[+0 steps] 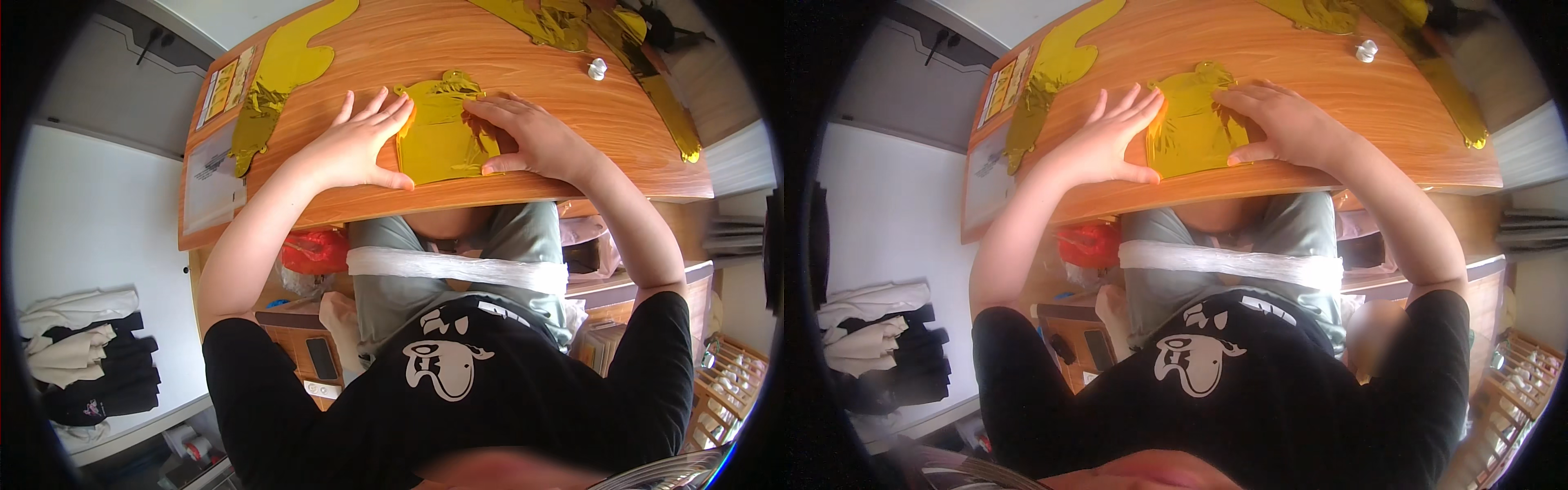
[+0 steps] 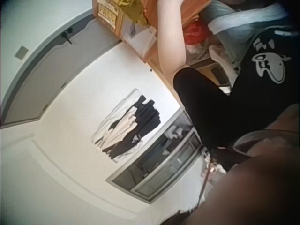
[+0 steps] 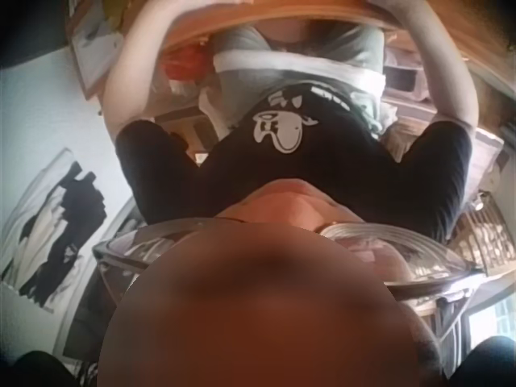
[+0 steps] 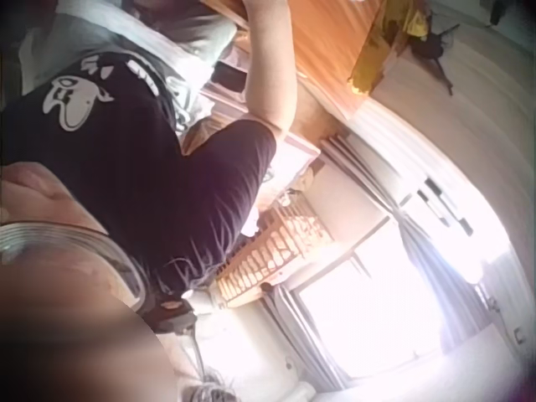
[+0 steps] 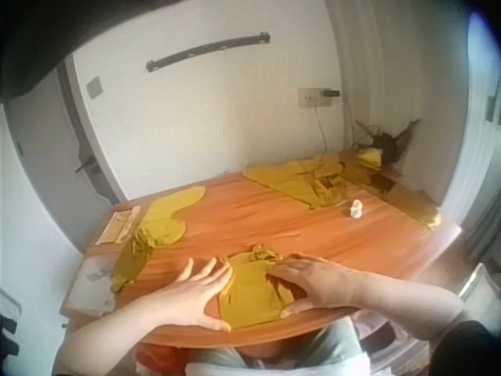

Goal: Folding gold-colored foil balloons at a wooden desk.

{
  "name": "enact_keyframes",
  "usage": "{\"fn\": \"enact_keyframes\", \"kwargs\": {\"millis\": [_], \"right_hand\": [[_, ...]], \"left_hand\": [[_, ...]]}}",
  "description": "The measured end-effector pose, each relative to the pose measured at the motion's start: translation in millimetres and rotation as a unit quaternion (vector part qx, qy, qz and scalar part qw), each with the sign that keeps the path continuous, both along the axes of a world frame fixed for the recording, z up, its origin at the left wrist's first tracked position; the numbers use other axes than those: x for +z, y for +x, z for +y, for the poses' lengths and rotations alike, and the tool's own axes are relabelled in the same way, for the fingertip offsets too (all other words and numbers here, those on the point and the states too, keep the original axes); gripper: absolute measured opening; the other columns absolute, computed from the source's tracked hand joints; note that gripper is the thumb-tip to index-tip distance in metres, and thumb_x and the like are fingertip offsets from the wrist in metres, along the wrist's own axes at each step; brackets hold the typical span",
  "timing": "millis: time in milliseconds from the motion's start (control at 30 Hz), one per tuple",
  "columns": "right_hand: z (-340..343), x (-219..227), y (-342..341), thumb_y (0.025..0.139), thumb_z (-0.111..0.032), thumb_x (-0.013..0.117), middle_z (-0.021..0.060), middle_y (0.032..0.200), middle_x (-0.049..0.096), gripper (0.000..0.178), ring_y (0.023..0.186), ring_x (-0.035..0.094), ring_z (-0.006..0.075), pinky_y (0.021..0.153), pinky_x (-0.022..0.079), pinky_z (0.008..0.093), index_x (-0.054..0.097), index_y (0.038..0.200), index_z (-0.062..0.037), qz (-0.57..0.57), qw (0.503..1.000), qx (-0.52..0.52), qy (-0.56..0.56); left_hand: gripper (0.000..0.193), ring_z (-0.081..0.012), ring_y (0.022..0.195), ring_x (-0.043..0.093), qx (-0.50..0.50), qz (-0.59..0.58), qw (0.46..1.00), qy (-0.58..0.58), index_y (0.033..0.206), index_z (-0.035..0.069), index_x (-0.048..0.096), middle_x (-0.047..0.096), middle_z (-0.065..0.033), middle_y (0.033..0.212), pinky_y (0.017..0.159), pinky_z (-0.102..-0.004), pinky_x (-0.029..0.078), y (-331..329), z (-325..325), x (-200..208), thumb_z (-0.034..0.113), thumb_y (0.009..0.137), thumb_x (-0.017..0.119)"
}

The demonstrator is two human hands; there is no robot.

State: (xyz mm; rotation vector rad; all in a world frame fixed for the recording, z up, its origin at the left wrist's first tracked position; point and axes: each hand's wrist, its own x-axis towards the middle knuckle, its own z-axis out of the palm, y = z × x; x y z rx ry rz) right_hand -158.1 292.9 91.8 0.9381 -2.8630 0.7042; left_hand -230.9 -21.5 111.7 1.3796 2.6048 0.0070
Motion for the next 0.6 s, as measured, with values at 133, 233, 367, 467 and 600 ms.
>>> {"fn": "enact_keyframes", "kwargs": {"millis": [133,233,367,467,600], "right_hand": [[-1.9,-2.2,-1.0,0.082,-0.045,0.08,0.0224,0.148,0.052,0.091,0.139,0.046,0.0421,0.118,0.036,0.0467,0.043,0.153,-0.0025,0.005,1.0,0.008,0.0],[-3.1,-1.0,-1.9,0.082,-0.044,0.08,0.0226,0.148,0.052,0.09,0.139,0.046,0.0422,0.118,0.036,0.0476,0.043,0.153,-0.0026,0.008,1.0,0.009,0.001],[-1.4,-0.7,-1.7,0.083,-0.045,0.08,0.0223,0.15,0.052,0.088,0.14,0.046,0.042,0.119,0.035,0.0493,0.044,0.152,-0.0023,-0.001,1.0,0.02,0.004],[-1.5,2.1,-0.3,0.085,-0.044,0.078,0.0206,0.146,0.055,0.082,0.137,0.048,0.0417,0.117,0.037,0.0484,0.046,0.151,-0.0062,-0.007,1.0,0.005,0.007],[3.8,-0.9,-3.2,0.086,-0.043,0.077,0.02,0.145,0.056,0.079,0.136,0.049,0.0414,0.117,0.037,0.0476,0.047,0.149,-0.0069,0.02,0.999,0.015,-0.02]], "left_hand": [[0.11,-0.0298,0.161,0.006,0.032,-0.078,0.996,0.012,0.166,0.008,0.013,0.016,-0.0165,0.172,0.128,-0.0567,-0.001,-6.0,0.6,6.8,0.058,0.088,0.072],[0.101,-0.0317,0.16,0.009,0.043,-0.084,0.988,0.126,0.164,0.003,0.018,0.017,-0.02,0.171,0.129,-0.056,0.002,-1.8,19.6,0.3,0.063,0.095,0.06],[0.093,-0.0391,0.158,0.017,0.022,0.037,0.982,0.181,0.161,0.0,0.028,0.024,-0.0252,0.168,0.128,-0.057,0.012,31.2,73.1,-24.1,0.067,0.099,0.05],[0.094,-0.0423,0.157,0.017,0.046,0.079,0.981,0.172,0.161,0.002,0.028,0.025,-0.0265,0.167,0.126,-0.0597,0.014,35.7,75.6,-39.9,0.066,0.098,0.054],[0.102,-0.0438,0.157,0.016,0.074,0.082,0.984,0.137,0.163,0.003,0.021,0.024,-0.027,0.167,0.125,-0.0616,0.015,35.7,77.9,-44.2,0.072,0.095,0.054]]}}
